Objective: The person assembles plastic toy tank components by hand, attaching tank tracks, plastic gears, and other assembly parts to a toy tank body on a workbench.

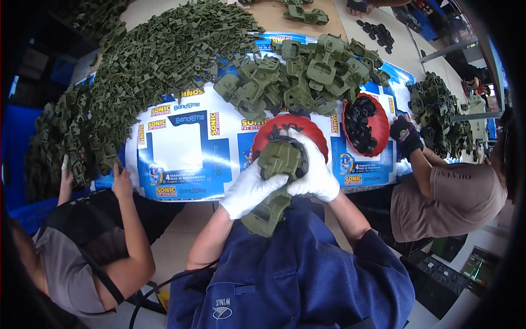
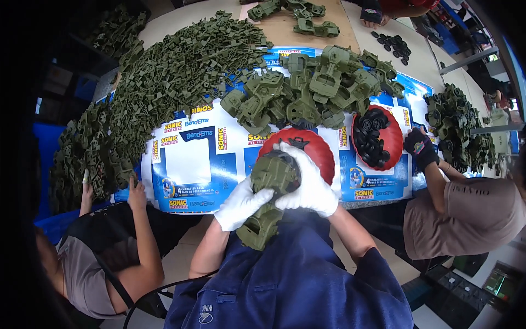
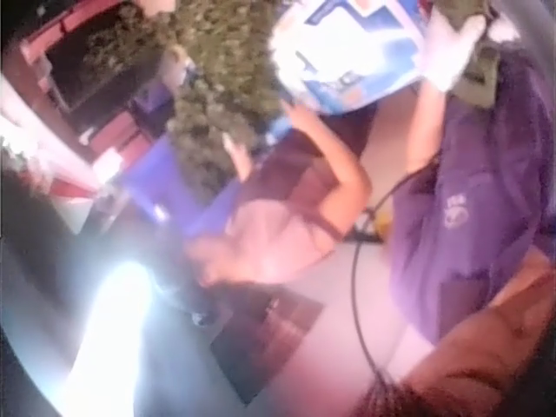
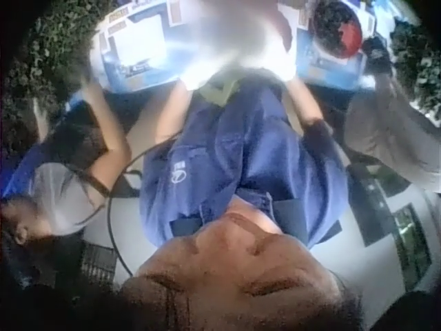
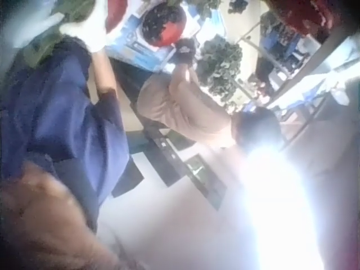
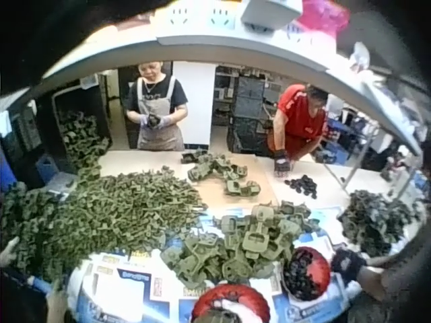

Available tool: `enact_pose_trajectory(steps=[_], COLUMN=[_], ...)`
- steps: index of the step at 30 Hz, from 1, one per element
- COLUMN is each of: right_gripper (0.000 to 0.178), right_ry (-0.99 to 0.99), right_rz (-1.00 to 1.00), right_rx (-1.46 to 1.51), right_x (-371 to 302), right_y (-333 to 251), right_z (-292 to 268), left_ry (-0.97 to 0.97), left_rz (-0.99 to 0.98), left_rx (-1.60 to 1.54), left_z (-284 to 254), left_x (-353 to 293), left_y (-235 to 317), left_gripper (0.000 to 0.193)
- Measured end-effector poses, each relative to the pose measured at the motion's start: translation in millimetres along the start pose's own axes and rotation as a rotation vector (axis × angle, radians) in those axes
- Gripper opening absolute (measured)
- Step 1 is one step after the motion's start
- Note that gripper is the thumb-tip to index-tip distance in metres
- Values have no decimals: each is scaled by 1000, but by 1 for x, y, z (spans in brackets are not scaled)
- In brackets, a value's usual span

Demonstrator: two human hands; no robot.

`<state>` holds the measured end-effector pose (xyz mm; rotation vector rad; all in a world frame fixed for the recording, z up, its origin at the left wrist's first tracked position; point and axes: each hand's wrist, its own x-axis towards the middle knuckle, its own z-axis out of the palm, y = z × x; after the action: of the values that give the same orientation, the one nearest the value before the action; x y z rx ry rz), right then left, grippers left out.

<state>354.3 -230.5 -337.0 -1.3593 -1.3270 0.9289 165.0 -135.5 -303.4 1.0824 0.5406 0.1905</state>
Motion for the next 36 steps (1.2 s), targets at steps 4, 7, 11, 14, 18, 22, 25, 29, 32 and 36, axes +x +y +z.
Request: enact_pose_trajectory(steps=[4, 7, 11, 14, 18, 22, 25, 29, 32, 36], right_gripper=[109, 108, 107, 94, 84, 75, 64, 67, 80, 86], right_ry=[154, 5, 36, 300, 415, 450, 389, 691, 884, 829], right_rz=[-90, -192, -208, -254, -370, -428, -155, 1, 110, 92], right_rx=[197, -184, -393, -319, -349, -339, -395, -517, -630, -890], right_x=[-5, 2, -4, 2, 1, 5, 11, 72, 119, 138], right_y=[4, -8, -35, -37, -38, -40, -13, 24, 26, 45], right_z=[19, 15, 17, 44, 53, 46, 39, -6, -81, -103], left_ry=[100, 43, 98, 136, 213, 209, 248, 495, 741, 576], left_rz=[345, 408, 463, 532, 628, 625, 332, 335, -137, -251], left_rx=[144, -10, 69, 171, 341, 352, 242, 165, 802, 553], left_z=[-21, -13, -8, -11, -9, -6, -20, -74, -46, -61], left_x=[11, 21, 10, 8, 2, 8, 36, 60, 63, 64], left_y=[-26, -21, -16, -17, -6, -2, -27, -109, -97, -152], left_gripper=[110, 114, 113, 109, 93, 70, 57, 56, 63, 69])
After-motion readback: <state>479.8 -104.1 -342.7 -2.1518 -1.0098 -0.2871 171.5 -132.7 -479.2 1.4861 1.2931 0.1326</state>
